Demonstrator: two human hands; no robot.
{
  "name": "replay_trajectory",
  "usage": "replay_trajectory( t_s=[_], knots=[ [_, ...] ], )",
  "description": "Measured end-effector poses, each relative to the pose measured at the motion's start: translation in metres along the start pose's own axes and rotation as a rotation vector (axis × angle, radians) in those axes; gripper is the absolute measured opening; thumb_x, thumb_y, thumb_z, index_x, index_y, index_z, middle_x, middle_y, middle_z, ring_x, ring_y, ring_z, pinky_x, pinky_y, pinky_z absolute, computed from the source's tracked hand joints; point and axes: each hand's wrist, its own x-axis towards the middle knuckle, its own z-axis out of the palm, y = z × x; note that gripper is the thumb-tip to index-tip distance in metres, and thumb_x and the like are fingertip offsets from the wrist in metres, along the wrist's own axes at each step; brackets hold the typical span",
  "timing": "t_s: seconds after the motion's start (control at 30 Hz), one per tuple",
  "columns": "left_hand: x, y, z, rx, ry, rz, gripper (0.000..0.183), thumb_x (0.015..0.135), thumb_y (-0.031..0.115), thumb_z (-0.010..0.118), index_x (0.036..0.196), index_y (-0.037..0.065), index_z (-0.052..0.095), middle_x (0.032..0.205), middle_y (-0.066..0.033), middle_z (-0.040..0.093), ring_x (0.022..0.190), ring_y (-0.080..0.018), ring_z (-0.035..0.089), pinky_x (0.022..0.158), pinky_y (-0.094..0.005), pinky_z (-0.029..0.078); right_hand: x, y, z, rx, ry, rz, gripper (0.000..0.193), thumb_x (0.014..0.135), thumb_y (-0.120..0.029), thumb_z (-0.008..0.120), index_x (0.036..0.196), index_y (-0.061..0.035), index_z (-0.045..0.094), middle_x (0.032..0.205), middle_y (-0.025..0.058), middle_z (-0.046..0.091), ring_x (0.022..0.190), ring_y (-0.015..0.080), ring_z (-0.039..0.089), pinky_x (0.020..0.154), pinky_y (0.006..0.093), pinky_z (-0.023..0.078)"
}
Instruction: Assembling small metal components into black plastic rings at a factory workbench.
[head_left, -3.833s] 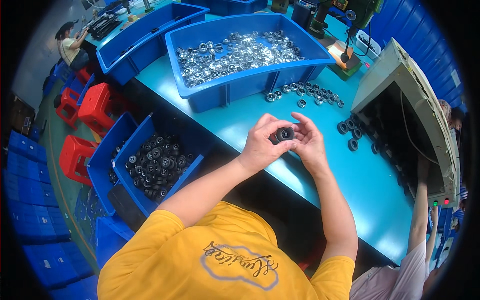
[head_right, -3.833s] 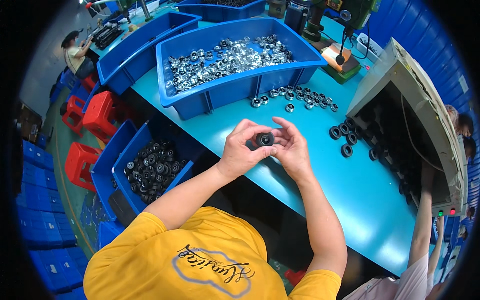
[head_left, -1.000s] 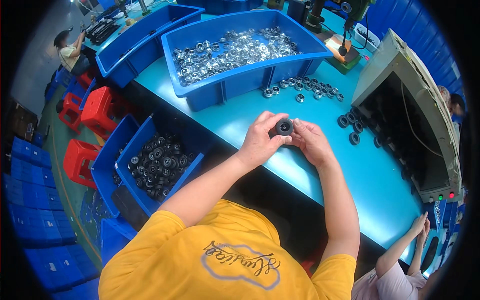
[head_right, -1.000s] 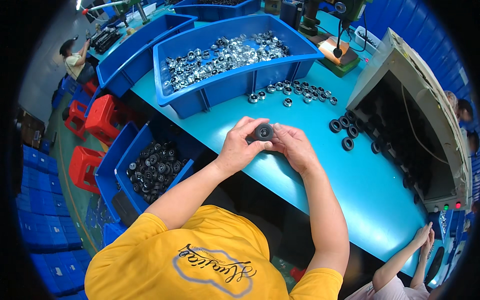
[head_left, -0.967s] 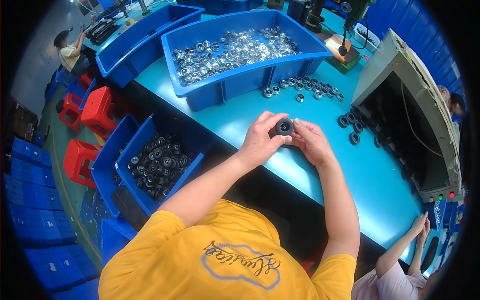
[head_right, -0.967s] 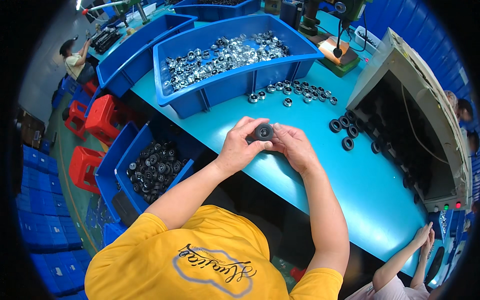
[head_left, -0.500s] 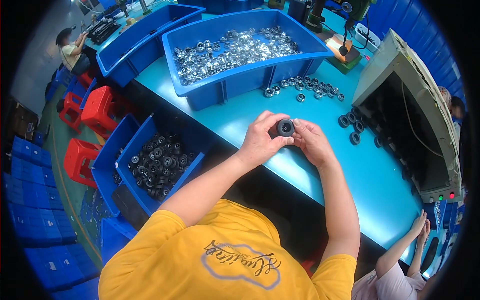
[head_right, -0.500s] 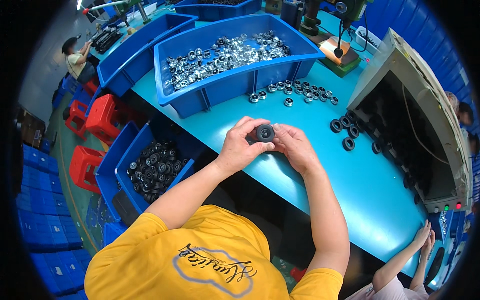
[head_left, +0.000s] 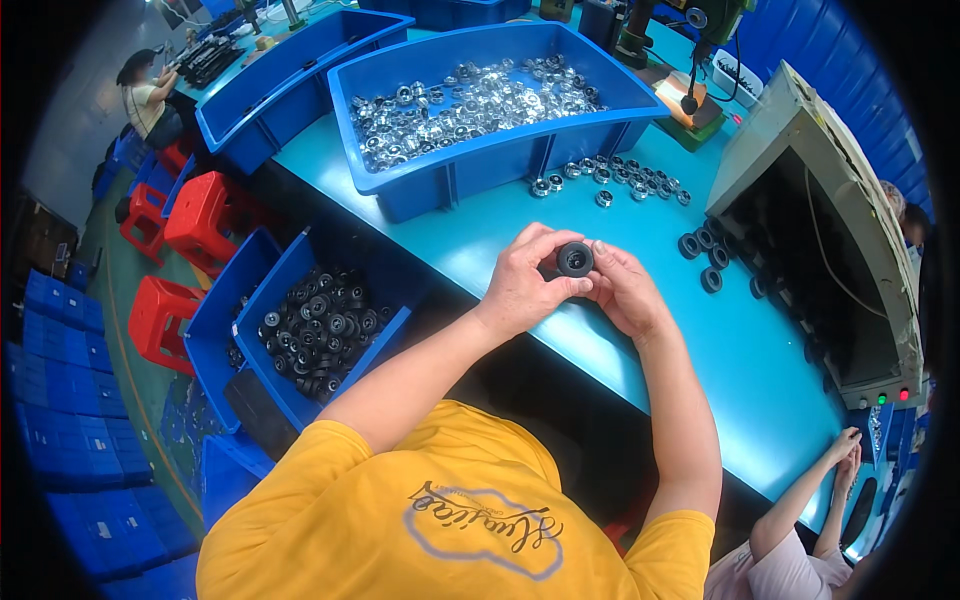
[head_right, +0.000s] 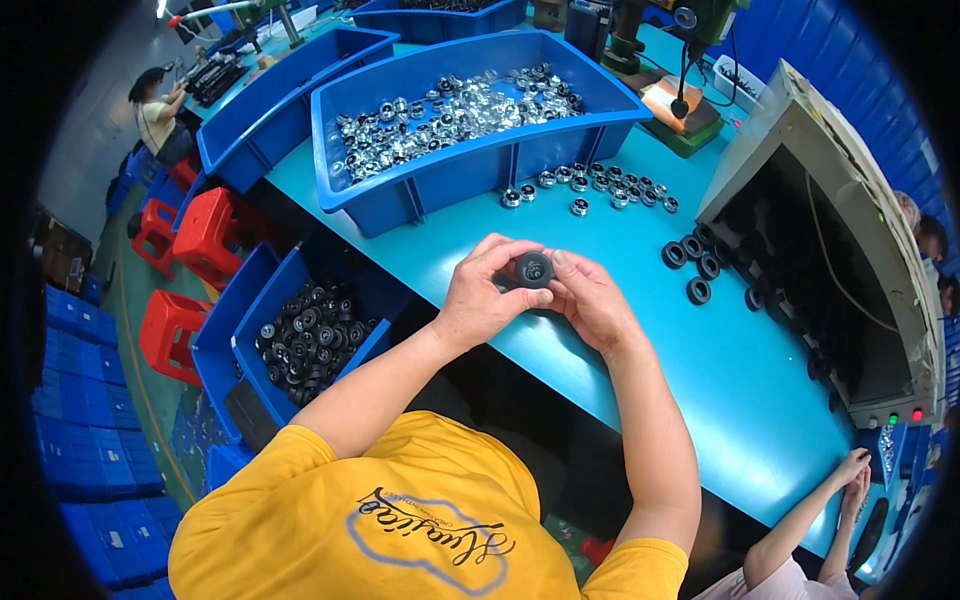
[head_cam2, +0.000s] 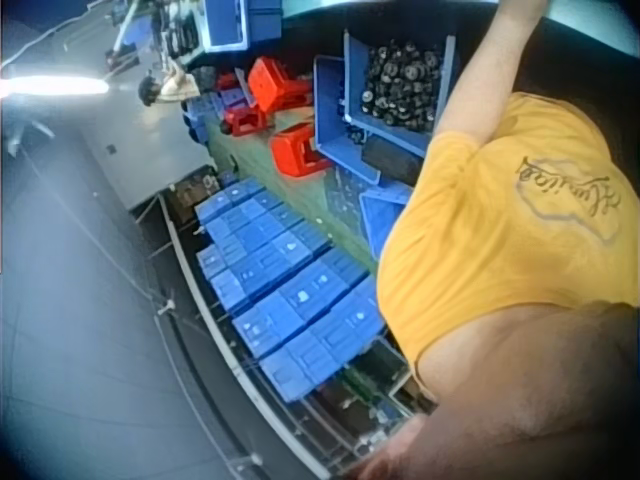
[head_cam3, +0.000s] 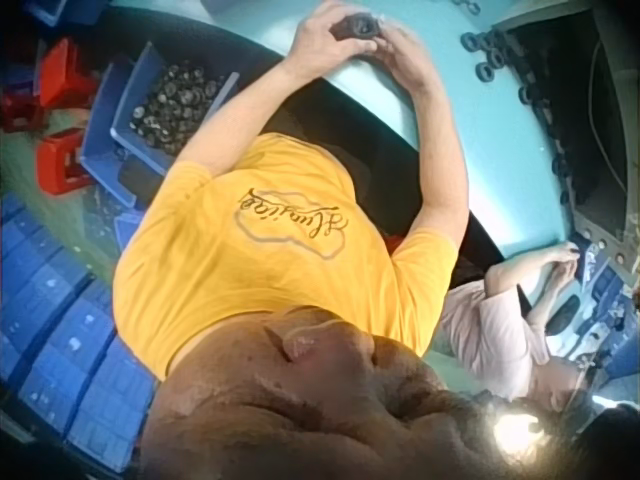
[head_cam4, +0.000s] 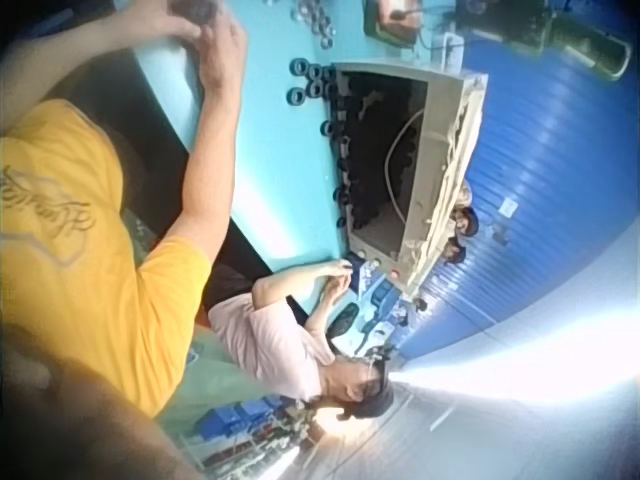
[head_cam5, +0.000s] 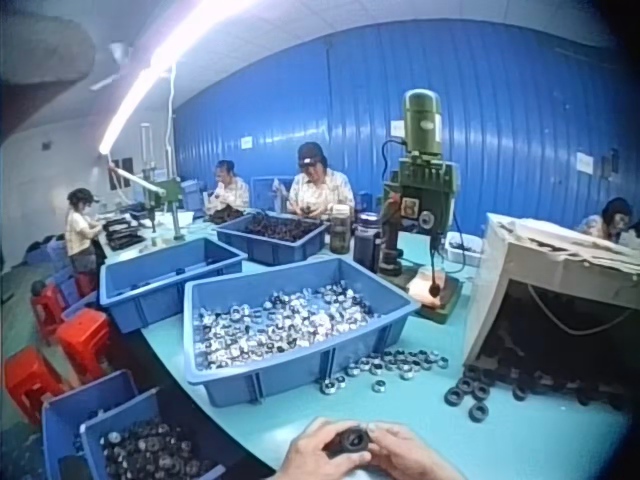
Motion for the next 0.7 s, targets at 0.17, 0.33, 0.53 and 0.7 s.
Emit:
replay_trajectory(
  t_s=[0.17, 0.33, 0.53, 0.7],
  knots=[
    [0.000, 0.000, -0.001, 0.031, -0.031, 0.044, 0.053, 0.076, 0.008, 0.089, 0.125, 0.009, 0.072, 0.106, -0.0051, 0.064, 0.091, -0.0166, 0.064, 0.083, -0.0303, 0.055, 0.000, 0.002, 0.000, 0.014, 0.024, -0.022, 0.041, 0.110, -0.033, 0.054, 0.132, 0.0014, 0.060, 0.120, 0.0106, 0.069, 0.106, 0.0175, 0.069, 0.093, 0.0315, 0.057],
    [-0.002, 0.000, -0.002, 0.045, -0.018, 0.078, 0.053, 0.076, 0.009, 0.090, 0.126, 0.009, 0.072, 0.107, -0.0053, 0.064, 0.091, -0.0168, 0.063, 0.083, -0.0306, 0.055, 0.002, 0.001, 0.000, -0.041, 0.142, -0.085, 0.036, 0.109, -0.032, 0.055, 0.126, -0.0005, 0.064, 0.110, 0.0074, 0.069, 0.097, 0.0150, 0.067, 0.085, 0.0293, 0.057],
    [-0.002, -0.006, 0.000, 0.036, 0.021, 0.061, 0.053, 0.076, 0.009, 0.090, 0.126, 0.008, 0.072, 0.106, -0.0052, 0.064, 0.090, -0.0165, 0.063, 0.083, -0.0306, 0.055, -0.004, -0.010, 0.009, -0.056, 0.154, -0.022, 0.032, 0.105, -0.034, 0.063, 0.116, -0.0033, 0.068, 0.091, -0.0003, 0.064, 0.075, 0.0075, 0.054, 0.065, 0.0230, 0.046],
    [-0.002, -0.004, -0.001, 0.064, 0.006, 0.012, 0.054, 0.076, 0.008, 0.089, 0.127, 0.007, 0.071, 0.105, -0.0052, 0.064, 0.088, -0.0157, 0.062, 0.083, -0.0297, 0.054, -0.004, -0.003, 0.000, -0.235, 0.139, 0.003, 0.032, 0.101, -0.037, 0.070, 0.107, -0.0056, 0.072, 0.080, -0.0042, 0.061, 0.068, 0.0049, 0.050, 0.059, 0.0211, 0.039]
  ],
)
